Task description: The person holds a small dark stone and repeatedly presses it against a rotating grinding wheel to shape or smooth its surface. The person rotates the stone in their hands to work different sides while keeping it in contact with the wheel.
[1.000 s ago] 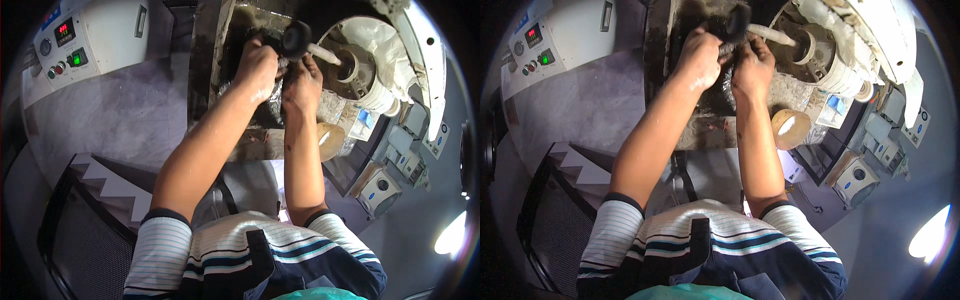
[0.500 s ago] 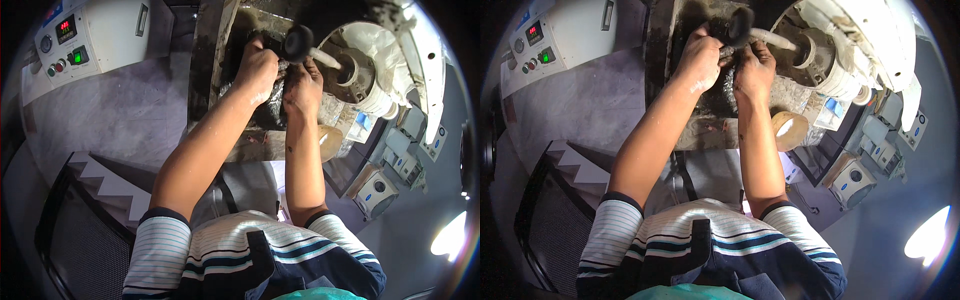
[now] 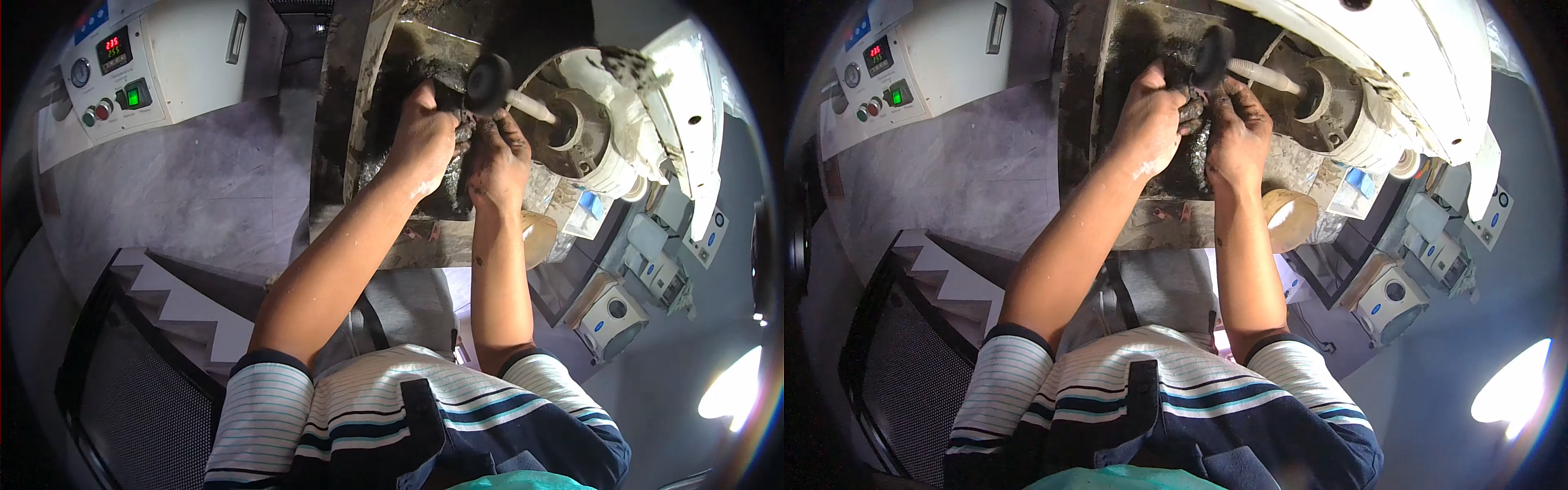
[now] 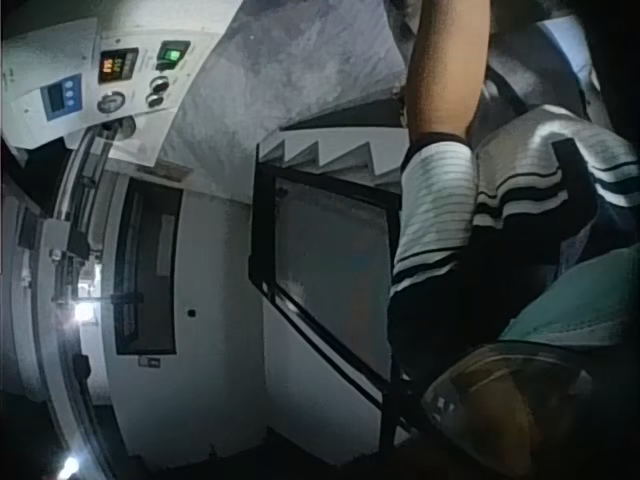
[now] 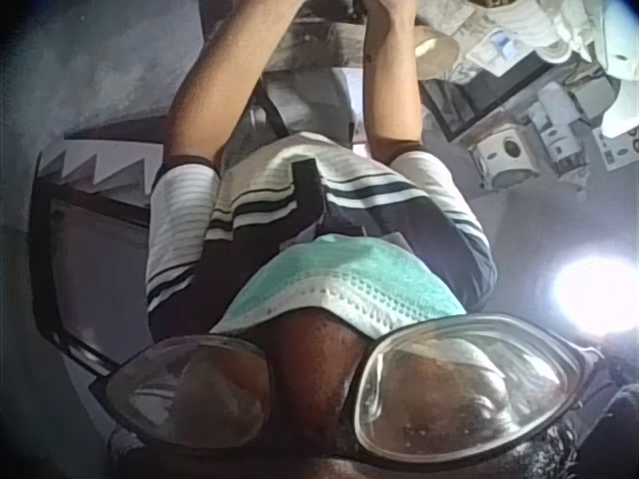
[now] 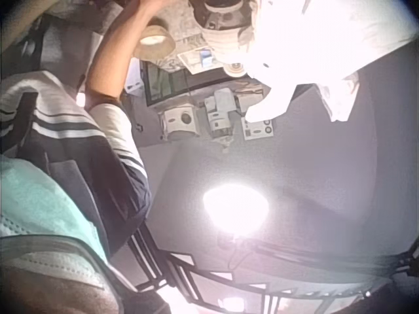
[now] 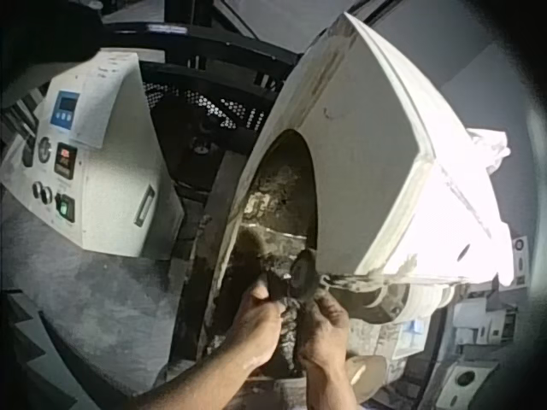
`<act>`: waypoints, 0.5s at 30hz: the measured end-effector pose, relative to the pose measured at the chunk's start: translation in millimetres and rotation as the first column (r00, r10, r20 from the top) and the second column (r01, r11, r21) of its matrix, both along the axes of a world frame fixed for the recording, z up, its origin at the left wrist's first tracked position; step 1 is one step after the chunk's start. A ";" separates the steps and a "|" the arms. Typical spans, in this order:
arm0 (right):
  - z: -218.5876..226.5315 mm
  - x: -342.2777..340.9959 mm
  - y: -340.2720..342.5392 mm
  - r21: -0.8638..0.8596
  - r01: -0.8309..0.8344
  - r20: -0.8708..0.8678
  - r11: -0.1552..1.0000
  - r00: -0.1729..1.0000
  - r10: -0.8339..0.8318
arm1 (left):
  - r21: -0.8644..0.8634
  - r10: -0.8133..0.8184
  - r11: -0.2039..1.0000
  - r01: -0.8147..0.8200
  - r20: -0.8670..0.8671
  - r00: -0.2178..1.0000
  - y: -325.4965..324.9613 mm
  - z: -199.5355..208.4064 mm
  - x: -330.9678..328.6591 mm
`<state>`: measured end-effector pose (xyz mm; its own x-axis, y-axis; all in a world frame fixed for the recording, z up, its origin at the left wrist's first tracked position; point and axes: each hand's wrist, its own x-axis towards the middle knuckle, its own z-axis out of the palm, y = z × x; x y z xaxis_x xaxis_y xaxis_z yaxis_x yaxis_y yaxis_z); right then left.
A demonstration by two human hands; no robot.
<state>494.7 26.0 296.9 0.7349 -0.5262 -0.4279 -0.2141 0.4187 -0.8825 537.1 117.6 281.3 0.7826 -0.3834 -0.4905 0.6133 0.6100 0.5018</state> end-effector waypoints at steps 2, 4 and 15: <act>-7.1 4.0 -7.3 0.012 0.002 0.028 1.000 1.000 -0.002 | 0.018 -0.063 0.998 0.065 -0.102 0.993 -4.7 -3.2 7.0; -3.2 7.9 -5.5 0.025 -0.009 0.024 1.000 1.000 0.008 | 0.020 -0.042 0.999 0.044 -0.087 0.995 -6.2 -3.7 8.5; -9.2 7.7 -7.2 0.032 -0.011 0.036 0.999 0.999 0.010 | 0.006 -0.026 1.000 0.027 -0.091 0.996 -0.7 2.0 13.2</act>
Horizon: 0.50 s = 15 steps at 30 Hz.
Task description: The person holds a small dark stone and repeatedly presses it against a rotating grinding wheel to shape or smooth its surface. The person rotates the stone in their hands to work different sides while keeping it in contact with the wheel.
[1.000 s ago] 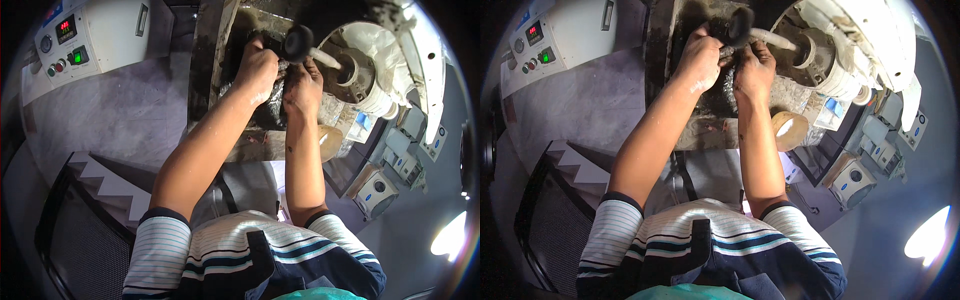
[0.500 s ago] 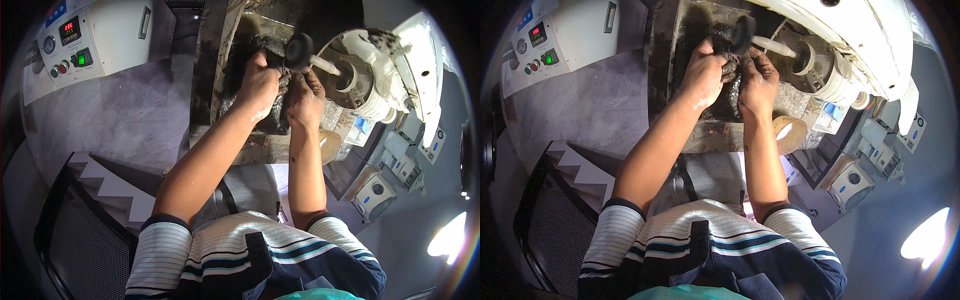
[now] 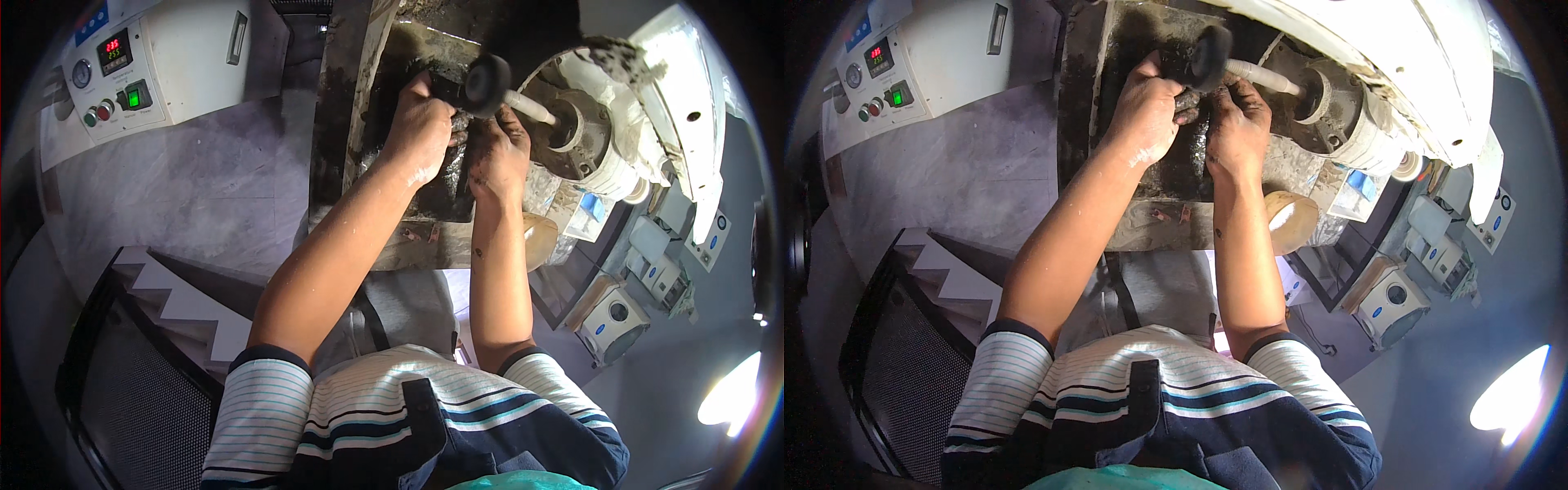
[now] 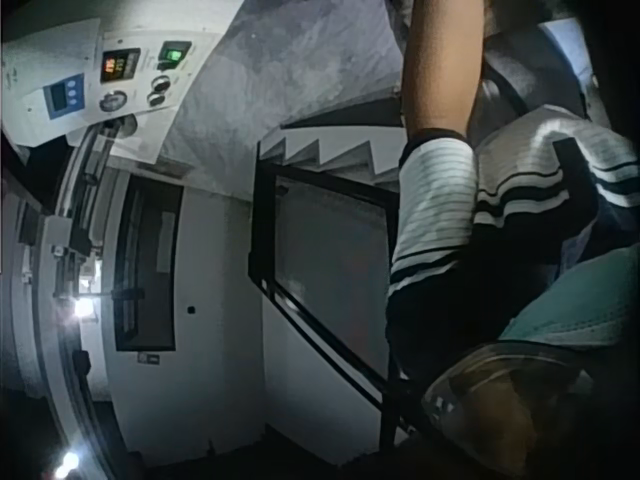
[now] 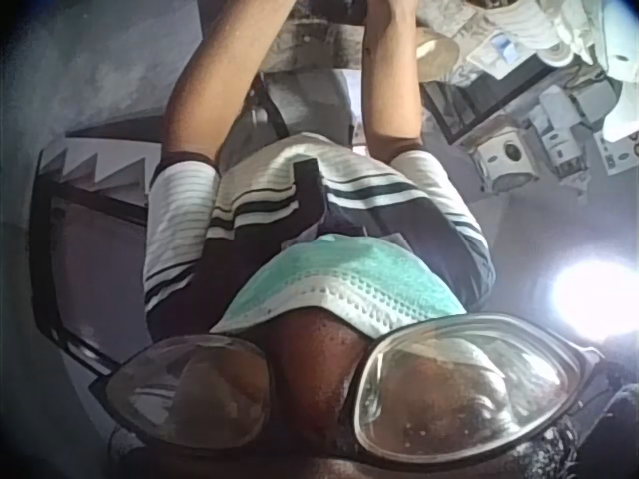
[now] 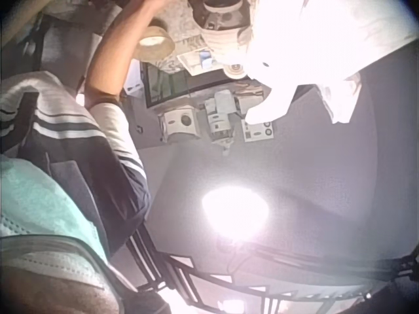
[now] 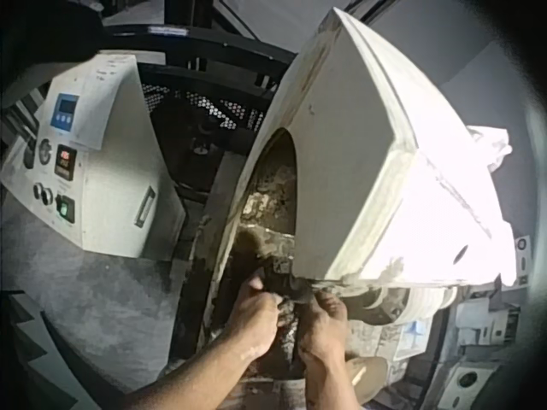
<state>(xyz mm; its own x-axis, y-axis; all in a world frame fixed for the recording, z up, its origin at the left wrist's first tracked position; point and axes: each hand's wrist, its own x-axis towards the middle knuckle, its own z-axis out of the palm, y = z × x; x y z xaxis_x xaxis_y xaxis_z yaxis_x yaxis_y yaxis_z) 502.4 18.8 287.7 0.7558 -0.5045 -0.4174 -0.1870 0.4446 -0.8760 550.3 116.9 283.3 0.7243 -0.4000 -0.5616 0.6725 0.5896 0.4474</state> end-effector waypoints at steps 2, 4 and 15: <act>2.8 -0.8 3.9 -0.029 -0.029 -0.007 0.999 1.000 0.029 | 0.010 -0.031 0.999 0.030 0.016 0.999 4.2 -6.6 -4.2; 3.5 -1.1 4.2 -0.018 -0.010 -0.003 1.000 1.000 0.010 | 0.001 -0.014 1.000 0.014 0.021 1.000 1.1 -1.1 -3.5; -1.6 5.2 1.2 -0.054 0.009 0.015 0.999 1.000 -0.008 | 0.051 0.003 0.999 -0.002 -0.023 1.000 -1.3 -7.0 0.7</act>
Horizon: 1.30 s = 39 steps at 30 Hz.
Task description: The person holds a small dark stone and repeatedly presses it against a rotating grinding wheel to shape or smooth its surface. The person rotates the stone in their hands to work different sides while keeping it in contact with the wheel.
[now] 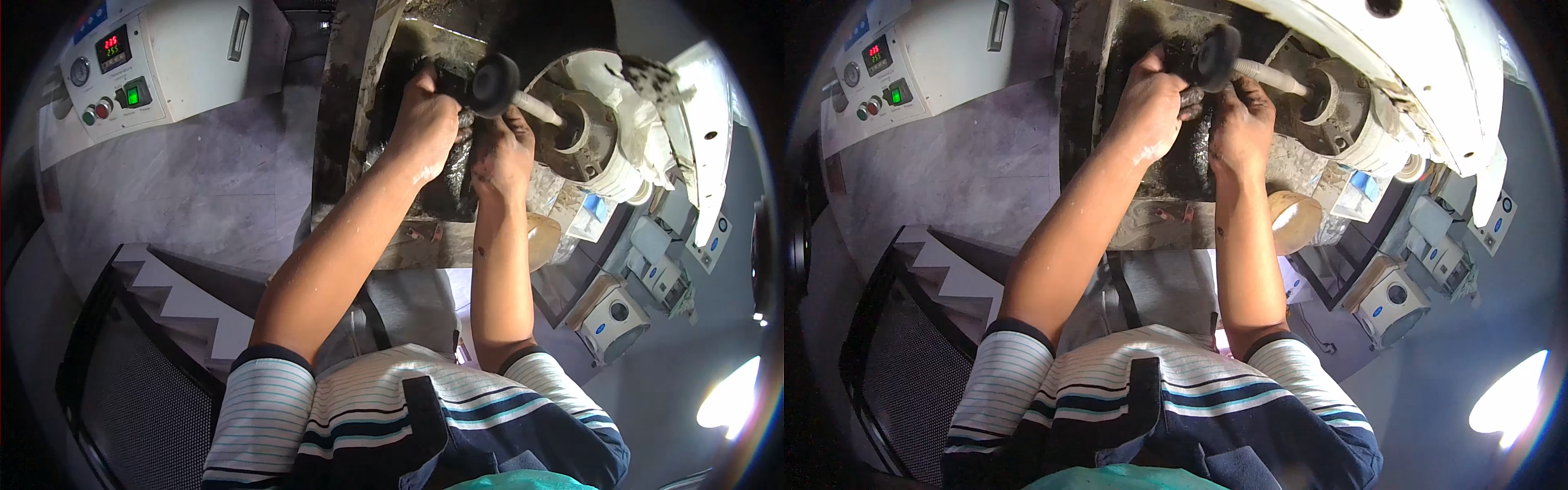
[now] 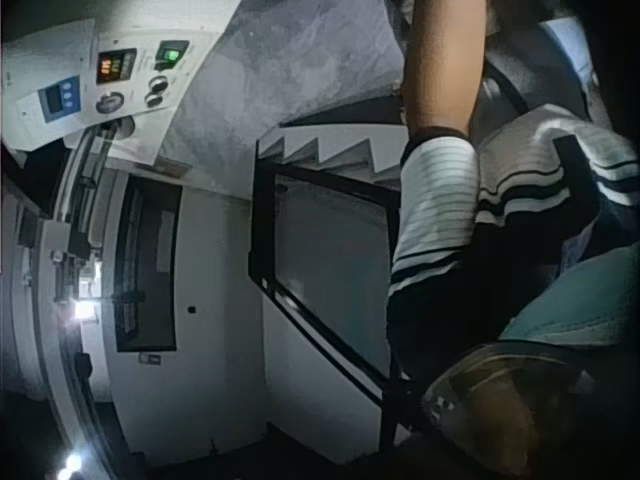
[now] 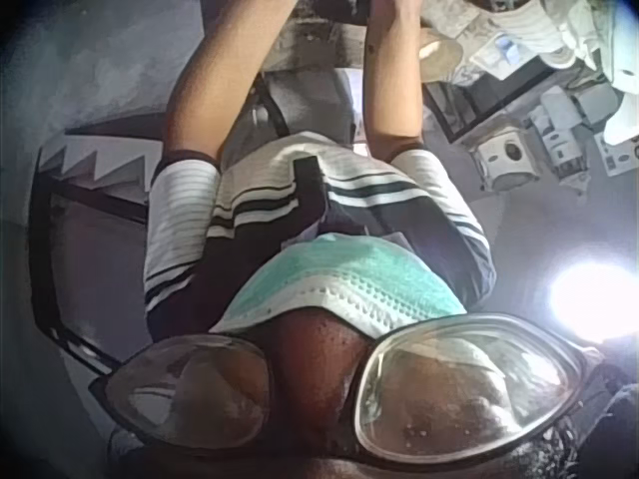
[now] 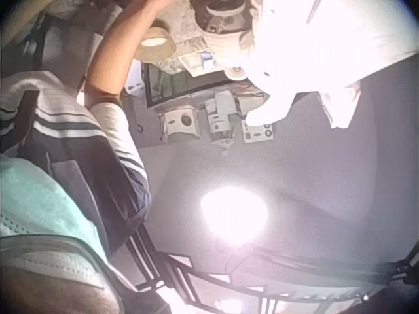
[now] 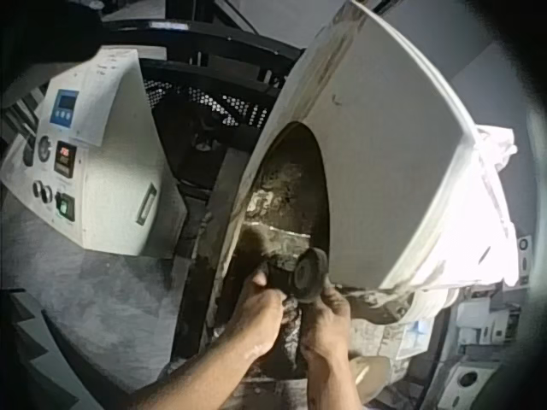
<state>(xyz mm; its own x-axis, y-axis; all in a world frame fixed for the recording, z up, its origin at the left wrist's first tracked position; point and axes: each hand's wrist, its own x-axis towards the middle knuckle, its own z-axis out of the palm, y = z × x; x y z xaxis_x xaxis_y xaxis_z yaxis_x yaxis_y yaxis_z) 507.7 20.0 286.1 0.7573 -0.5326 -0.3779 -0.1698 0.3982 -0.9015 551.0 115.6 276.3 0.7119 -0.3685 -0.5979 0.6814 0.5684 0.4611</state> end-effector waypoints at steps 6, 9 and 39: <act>11.5 0.5 -1.3 0.122 -0.047 0.009 0.991 0.999 0.046 | -0.112 -0.047 0.992 0.054 0.065 0.997 1.3 -0.7 1.8; 2.3 -1.5 -0.6 0.047 0.002 0.010 0.999 1.000 -0.003 | 0.005 -0.070 0.998 0.070 0.065 0.995 4.2 0.2 -0.3; 4.1 -11.2 -1.8 0.014 -0.060 -0.014 0.998 0.998 0.060 | -0.020 -0.180 0.983 0.185 0.145 0.973 14.5 -10.1 1.6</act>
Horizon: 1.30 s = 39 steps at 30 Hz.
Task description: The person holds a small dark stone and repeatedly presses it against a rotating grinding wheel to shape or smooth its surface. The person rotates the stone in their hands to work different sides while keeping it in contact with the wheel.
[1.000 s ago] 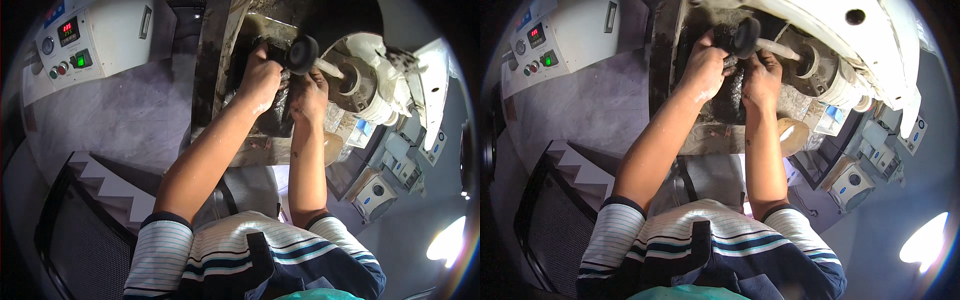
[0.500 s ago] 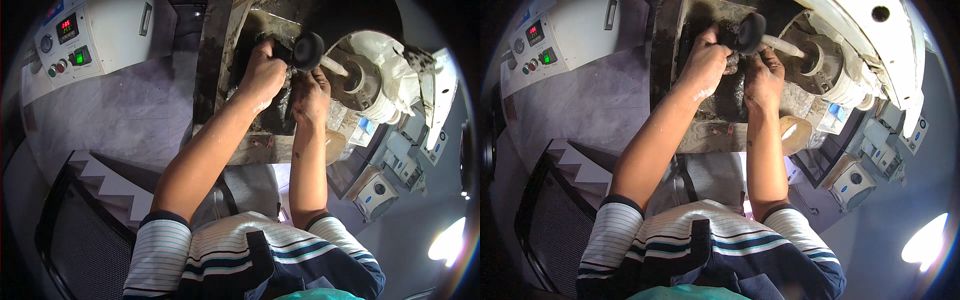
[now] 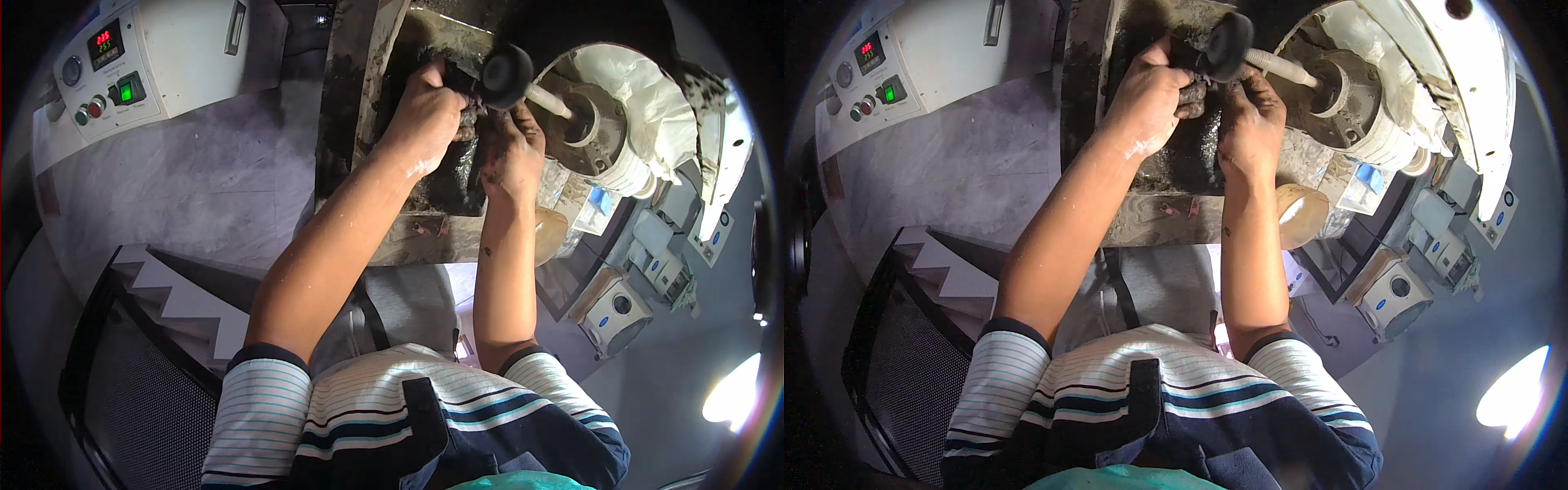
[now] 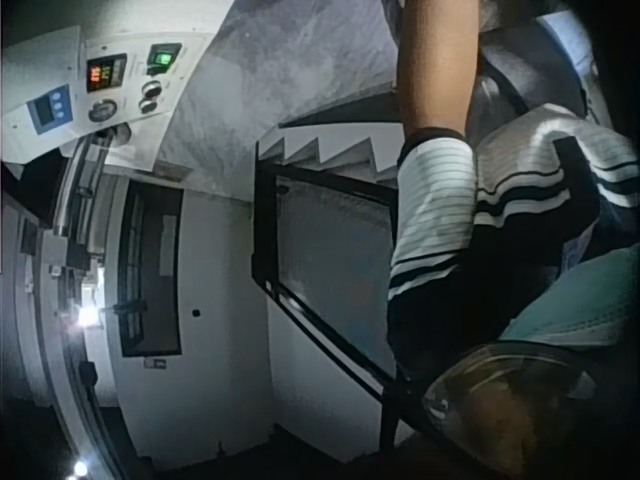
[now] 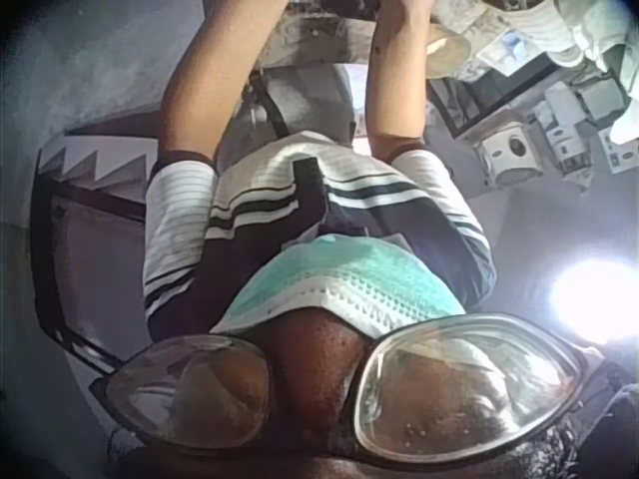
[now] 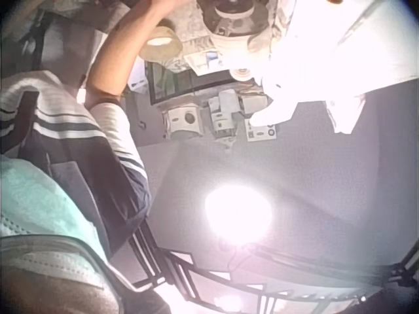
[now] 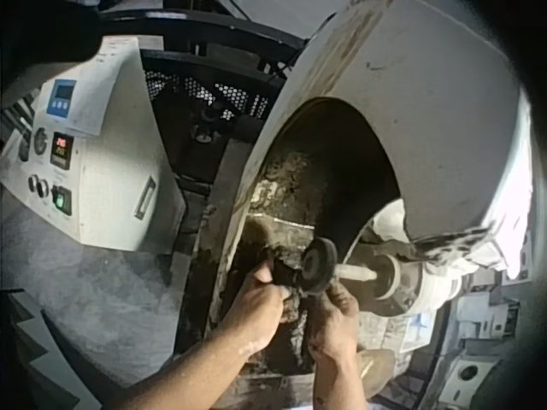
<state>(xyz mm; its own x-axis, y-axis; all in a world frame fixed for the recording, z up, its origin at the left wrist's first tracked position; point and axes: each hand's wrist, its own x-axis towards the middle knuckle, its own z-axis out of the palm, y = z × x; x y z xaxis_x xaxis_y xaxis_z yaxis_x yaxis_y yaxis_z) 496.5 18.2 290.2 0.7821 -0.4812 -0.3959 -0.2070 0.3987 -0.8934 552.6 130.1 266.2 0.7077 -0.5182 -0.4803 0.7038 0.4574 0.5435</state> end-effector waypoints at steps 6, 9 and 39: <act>8.5 -5.1 11.1 -0.147 -0.033 -0.004 0.989 0.999 0.033 | -0.190 0.036 0.980 -0.049 -0.076 0.996 9.2 6.0 -10.1; 3.0 6.0 5.4 -0.121 0.024 0.008 0.992 1.000 -0.023 | -0.112 0.014 0.993 -0.031 -0.148 0.989 -1.9 9.8 1.7; 8.6 -9.4 9.7 -0.278 -0.043 -0.013 0.959 0.999 0.041 | -0.258 -0.082 0.965 0.049 -0.120 0.989 10.9 2.9 -2.3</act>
